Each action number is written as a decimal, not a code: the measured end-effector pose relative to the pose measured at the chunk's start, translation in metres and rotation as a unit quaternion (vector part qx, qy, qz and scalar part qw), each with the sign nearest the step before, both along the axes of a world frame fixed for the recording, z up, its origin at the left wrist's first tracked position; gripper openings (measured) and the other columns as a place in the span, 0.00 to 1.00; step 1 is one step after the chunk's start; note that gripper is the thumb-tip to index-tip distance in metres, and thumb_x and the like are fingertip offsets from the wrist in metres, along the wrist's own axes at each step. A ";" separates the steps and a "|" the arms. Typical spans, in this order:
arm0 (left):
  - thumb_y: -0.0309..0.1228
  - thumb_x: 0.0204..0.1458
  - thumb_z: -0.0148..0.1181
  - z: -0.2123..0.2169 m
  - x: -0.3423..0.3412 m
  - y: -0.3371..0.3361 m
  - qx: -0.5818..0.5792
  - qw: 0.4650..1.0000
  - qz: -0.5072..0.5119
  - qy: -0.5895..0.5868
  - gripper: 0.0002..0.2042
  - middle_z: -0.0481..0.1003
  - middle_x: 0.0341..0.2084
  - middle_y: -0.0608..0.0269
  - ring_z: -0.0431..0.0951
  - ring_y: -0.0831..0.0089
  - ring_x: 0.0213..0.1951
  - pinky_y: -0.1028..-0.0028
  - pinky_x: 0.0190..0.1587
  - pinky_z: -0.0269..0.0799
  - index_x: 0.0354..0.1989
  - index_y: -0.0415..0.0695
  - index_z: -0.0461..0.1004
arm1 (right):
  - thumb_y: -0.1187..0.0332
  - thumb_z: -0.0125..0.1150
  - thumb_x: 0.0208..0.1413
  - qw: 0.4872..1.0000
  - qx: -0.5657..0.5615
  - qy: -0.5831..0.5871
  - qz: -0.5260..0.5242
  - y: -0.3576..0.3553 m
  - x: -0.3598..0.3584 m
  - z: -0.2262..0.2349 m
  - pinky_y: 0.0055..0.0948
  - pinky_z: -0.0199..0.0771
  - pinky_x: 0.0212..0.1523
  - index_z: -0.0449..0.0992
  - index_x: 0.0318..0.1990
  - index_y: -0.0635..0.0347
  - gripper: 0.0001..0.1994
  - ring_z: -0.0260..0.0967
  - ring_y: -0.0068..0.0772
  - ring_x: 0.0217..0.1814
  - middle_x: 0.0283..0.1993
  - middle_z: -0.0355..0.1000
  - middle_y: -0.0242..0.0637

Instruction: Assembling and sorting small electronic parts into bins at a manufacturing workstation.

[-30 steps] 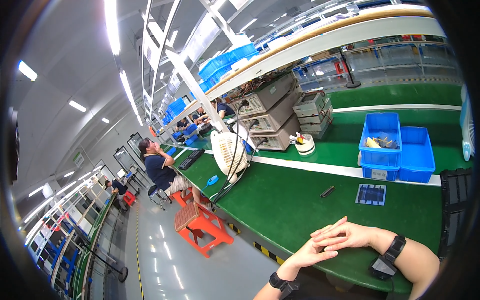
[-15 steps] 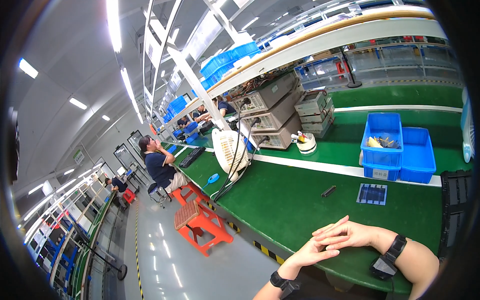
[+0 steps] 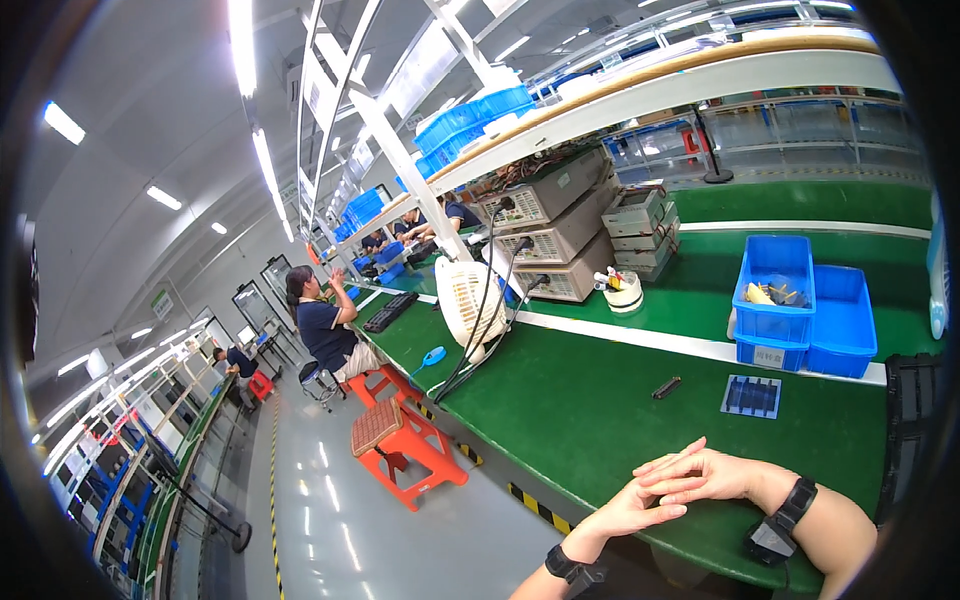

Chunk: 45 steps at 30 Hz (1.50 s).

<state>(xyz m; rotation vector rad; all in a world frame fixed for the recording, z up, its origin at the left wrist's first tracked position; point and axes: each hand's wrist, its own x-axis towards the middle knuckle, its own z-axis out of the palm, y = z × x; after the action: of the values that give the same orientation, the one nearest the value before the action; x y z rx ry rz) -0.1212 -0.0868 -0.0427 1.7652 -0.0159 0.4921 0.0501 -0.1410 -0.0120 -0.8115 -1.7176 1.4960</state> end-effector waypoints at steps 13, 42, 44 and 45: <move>0.33 0.50 0.56 -0.002 -0.001 -0.001 0.054 0.998 0.020 -0.007 0.18 0.42 0.65 0.60 0.49 0.65 0.63 0.64 0.60 0.51 0.51 0.48 0.69 | 0.74 0.61 0.48 1.000 0.007 -0.004 -0.011 0.000 0.000 -0.002 0.36 0.57 0.59 0.72 0.49 0.56 0.18 0.53 0.37 0.63 0.57 0.61 0.44; 0.33 0.49 0.57 -0.001 -0.002 0.000 0.077 0.996 0.029 -0.014 0.19 0.44 0.64 0.58 0.46 0.62 0.64 0.60 0.61 0.48 0.52 0.52 0.69 | 0.75 0.62 0.46 1.000 0.006 0.010 -0.011 0.001 -0.004 -0.002 0.36 0.56 0.60 0.74 0.47 0.56 0.18 0.54 0.38 0.62 0.57 0.61 0.44; 0.32 0.49 0.57 -0.001 -0.002 0.000 0.069 0.997 0.033 -0.008 0.19 0.44 0.64 0.58 0.46 0.62 0.64 0.60 0.61 0.48 0.52 0.52 0.69 | 0.75 0.63 0.45 0.999 -0.012 0.011 -0.027 0.000 -0.004 -0.001 0.36 0.56 0.60 0.73 0.47 0.56 0.18 0.54 0.38 0.62 0.57 0.61 0.44; 0.32 0.49 0.57 0.000 -0.002 0.000 0.068 0.997 0.033 -0.008 0.19 0.44 0.64 0.58 0.46 0.62 0.64 0.60 0.61 0.48 0.52 0.52 0.69 | 0.75 0.63 0.45 0.999 -0.013 0.011 -0.027 0.000 -0.004 -0.001 0.36 0.56 0.60 0.73 0.47 0.56 0.18 0.54 0.38 0.62 0.57 0.61 0.44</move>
<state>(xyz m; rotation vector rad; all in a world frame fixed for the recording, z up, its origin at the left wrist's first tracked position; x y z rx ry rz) -0.1236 -0.0872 -0.0426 1.9001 -0.0027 0.5636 0.0461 -0.1410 -0.0133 -0.8453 -1.6500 1.4879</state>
